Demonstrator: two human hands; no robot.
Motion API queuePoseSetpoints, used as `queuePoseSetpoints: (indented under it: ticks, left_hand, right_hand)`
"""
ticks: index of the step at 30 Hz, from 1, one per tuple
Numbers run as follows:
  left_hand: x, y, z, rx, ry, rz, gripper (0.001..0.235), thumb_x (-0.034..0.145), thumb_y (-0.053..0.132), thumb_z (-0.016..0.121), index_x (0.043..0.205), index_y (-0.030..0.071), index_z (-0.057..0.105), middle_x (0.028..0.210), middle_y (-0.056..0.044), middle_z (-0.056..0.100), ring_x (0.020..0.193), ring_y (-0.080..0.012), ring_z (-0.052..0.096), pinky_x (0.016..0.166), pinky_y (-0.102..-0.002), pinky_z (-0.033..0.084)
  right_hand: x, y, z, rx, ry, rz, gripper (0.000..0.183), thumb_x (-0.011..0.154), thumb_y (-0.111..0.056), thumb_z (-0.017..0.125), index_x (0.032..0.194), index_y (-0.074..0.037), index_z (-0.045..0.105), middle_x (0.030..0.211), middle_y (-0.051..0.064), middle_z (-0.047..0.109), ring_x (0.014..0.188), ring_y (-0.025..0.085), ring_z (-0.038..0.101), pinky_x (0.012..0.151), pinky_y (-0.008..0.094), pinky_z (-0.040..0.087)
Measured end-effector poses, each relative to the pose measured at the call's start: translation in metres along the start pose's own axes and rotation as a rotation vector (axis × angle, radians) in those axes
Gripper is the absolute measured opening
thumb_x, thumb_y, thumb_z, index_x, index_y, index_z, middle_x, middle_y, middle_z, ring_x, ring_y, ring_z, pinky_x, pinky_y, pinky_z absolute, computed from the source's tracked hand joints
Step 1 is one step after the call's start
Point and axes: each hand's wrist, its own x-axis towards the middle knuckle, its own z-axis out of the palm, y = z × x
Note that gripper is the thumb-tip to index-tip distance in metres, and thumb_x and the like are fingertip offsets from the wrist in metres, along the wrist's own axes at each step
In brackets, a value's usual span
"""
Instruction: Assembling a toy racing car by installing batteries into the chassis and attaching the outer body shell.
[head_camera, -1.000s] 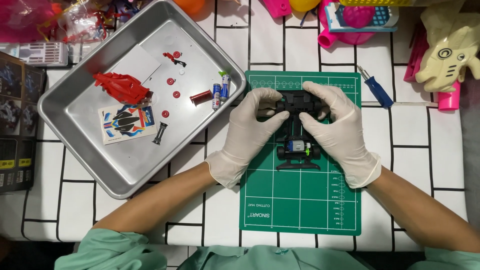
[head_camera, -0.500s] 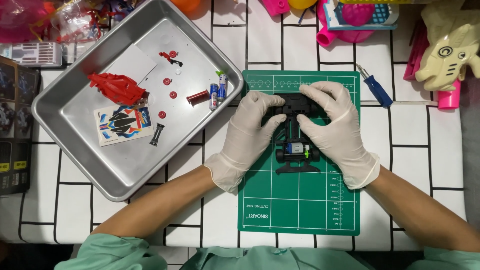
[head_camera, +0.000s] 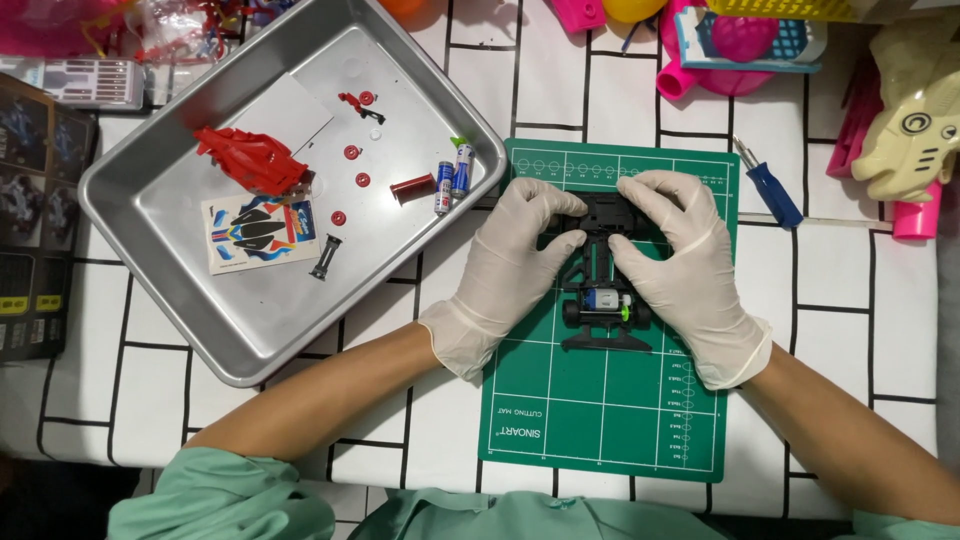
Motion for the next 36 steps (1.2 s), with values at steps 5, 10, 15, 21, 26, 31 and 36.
queuePoseSetpoints:
  ticks: [5, 10, 15, 21, 26, 31, 36]
  left_hand:
    - [-0.001, -0.001, 0.000, -0.031, 0.022, -0.016, 0.029, 0.087, 0.013, 0.081, 0.112, 0.023, 0.071, 0.106, 0.004, 0.057, 0.099, -0.0231, 0.070, 0.087, -0.038, 0.060]
    - [0.001, 0.002, -0.001, -0.090, 0.035, -0.029, 0.029, 0.087, 0.011, 0.081, 0.113, 0.021, 0.071, 0.105, 0.001, 0.058, 0.099, -0.0249, 0.071, 0.087, -0.039, 0.061]
    - [-0.005, 0.011, -0.005, -0.117, 0.065, -0.017, 0.023, 0.091, 0.015, 0.078, 0.112, 0.022, 0.072, 0.104, 0.001, 0.059, 0.098, -0.0240, 0.072, 0.086, -0.037, 0.062]
    - [-0.014, 0.034, -0.009, -0.053, 0.127, 0.166, 0.024, 0.093, 0.021, 0.074, 0.115, 0.029, 0.069, 0.101, 0.004, 0.062, 0.095, -0.0194, 0.072, 0.081, -0.036, 0.063]
    - [0.003, 0.073, -0.063, 0.102, 0.002, 0.332, 0.010, 0.099, 0.020, 0.065, 0.103, 0.011, 0.066, 0.090, -0.003, 0.069, 0.079, -0.0164, 0.068, 0.065, -0.028, 0.057]
    - [0.023, 0.080, -0.129, 0.459, -0.245, 0.088, 0.023, 0.101, 0.038, 0.064, 0.090, 0.017, 0.063, 0.079, 0.002, 0.069, 0.067, -0.0154, 0.067, 0.060, -0.038, 0.057]
    - [0.026, 0.036, -0.186, 0.931, -0.317, -0.341, 0.009, 0.089, 0.030, 0.075, 0.091, 0.022, 0.075, 0.085, -0.007, 0.074, 0.079, -0.0340, 0.068, 0.063, -0.048, 0.048]
  right_hand:
    - [0.001, -0.005, -0.001, 0.022, -0.005, 0.009, 0.054, 0.084, 0.001, 0.080, 0.137, 0.001, 0.066, 0.128, 0.016, 0.054, 0.124, 0.033, 0.054, 0.108, 0.044, 0.046]
    - [0.002, -0.005, -0.003, 0.056, -0.001, 0.023, 0.056, 0.084, 0.000, 0.081, 0.138, 0.001, 0.065, 0.129, 0.017, 0.054, 0.122, 0.033, 0.056, 0.107, 0.043, 0.048]
    - [0.002, -0.010, -0.004, 0.078, 0.007, 0.017, 0.057, 0.085, 0.000, 0.080, 0.139, 0.003, 0.064, 0.130, 0.019, 0.054, 0.123, 0.035, 0.057, 0.107, 0.045, 0.049]
    - [0.000, -0.009, -0.006, 0.019, 0.004, 0.026, 0.057, 0.088, -0.001, 0.078, 0.143, -0.003, 0.064, 0.133, 0.014, 0.053, 0.112, 0.028, 0.057, 0.094, 0.040, 0.050]
    - [0.001, -0.027, -0.009, 0.040, 0.012, 0.043, 0.049, 0.092, 0.002, 0.069, 0.140, -0.002, 0.062, 0.135, 0.016, 0.056, 0.117, 0.027, 0.055, 0.090, 0.034, 0.048]
    - [0.001, -0.024, -0.010, 0.095, 0.035, 0.093, 0.048, 0.091, 0.009, 0.062, 0.138, -0.001, 0.062, 0.136, 0.017, 0.056, 0.112, 0.027, 0.056, 0.087, 0.034, 0.048]
    - [0.001, -0.021, -0.009, 0.181, 0.074, 0.106, 0.048, 0.092, 0.012, 0.060, 0.138, -0.001, 0.061, 0.135, 0.017, 0.056, 0.111, 0.024, 0.058, 0.088, 0.029, 0.049]
